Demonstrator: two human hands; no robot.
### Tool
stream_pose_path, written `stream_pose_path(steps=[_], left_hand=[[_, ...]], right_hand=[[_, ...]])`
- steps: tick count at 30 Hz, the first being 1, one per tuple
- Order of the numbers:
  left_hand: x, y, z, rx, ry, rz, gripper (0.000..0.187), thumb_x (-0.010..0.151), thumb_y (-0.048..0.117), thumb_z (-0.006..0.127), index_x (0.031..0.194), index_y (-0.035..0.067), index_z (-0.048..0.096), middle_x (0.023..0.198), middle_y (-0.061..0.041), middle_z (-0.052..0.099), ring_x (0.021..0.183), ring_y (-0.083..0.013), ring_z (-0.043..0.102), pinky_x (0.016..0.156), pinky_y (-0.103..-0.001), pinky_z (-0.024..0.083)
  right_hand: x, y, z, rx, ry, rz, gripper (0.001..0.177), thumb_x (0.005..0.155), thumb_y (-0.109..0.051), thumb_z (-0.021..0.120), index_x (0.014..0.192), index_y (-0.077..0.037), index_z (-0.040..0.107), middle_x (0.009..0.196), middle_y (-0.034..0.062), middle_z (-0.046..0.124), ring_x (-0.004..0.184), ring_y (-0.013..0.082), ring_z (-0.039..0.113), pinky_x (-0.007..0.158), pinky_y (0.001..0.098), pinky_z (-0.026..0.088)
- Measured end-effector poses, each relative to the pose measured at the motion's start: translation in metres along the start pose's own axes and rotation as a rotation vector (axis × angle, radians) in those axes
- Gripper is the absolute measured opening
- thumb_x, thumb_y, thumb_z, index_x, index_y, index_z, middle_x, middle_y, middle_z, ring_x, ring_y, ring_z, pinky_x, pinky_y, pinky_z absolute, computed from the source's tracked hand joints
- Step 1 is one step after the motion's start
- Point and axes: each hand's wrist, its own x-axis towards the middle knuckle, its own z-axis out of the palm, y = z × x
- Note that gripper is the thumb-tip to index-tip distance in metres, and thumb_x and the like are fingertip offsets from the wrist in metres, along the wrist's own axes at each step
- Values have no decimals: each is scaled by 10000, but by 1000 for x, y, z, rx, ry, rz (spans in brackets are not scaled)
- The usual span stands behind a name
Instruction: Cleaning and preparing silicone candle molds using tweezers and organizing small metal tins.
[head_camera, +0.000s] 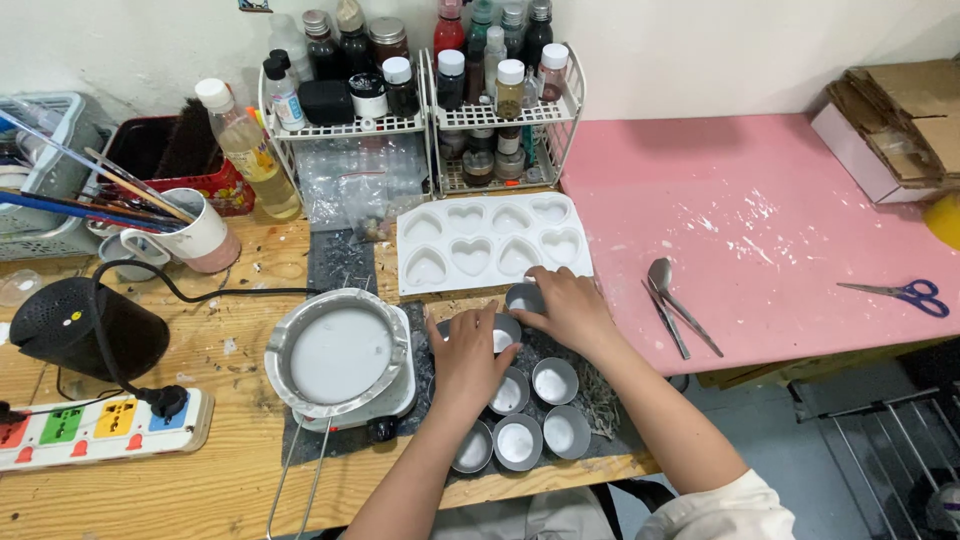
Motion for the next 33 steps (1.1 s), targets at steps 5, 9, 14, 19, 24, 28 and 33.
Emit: stream_pose_path(steps=[5,9,14,19,24,28,33], left_hand=[[-2,-3,0,-59,9,-11,723,835,435,774,1405,72,515,1229,-106,603,1261,-272,522,1161,-719,109],[-2,-4,-2,-62,8,8,680,857,433,769,1382,63,546,1210,-116,600,1261,-286,509,1172,-723,92],[5,-1,2,-84,176,193,551,795,338,779,1258,73,640,1236,-136,602,1280,-324,504,1143,-703,115],[36,11,30,-10,20,351,216,877,193,721,1080,127,752,1109,-43,674,1220,-245,586,1231,-726,128],[84,15,72,210,-238,316,199,841,88,662,993,140,781,1116,-112,704,1212,-320,597,1134,-673,252],[107,14,82,178,-453,202,174,849,136,692,1000,149,776,1117,-129,717,1198,-324,618,1075,-609,334],[125,-3,110,-43,-593,170,124,866,182,658,966,160,729,1056,-57,761,1078,-265,691,1064,-635,290]], right_hand=[[6,14,8,50,123,-180,665,709,-400,855,1221,-37,634,1023,196,717,977,394,673,818,502,543],[-2,21,-26,255,10,-135,552,661,-333,863,1128,-77,718,1051,161,756,941,323,732,847,412,583],[-20,41,-36,393,-73,-172,598,660,-252,849,1209,-64,704,1075,160,745,945,296,737,833,393,580],[-39,52,-36,471,-14,-20,599,672,-222,833,1234,-69,694,1041,141,756,876,296,728,818,382,589],[-55,46,-37,470,46,-133,597,665,-201,858,1217,-59,681,1142,143,730,1024,290,717,910,390,556],[-56,52,-20,397,77,-253,602,653,-188,888,1207,-58,691,1169,156,722,1127,335,644,999,423,490],[-59,49,-23,441,-13,-147,640,667,-201,864,1269,-100,672,1192,141,708,1208,299,592,1042,402,483]])
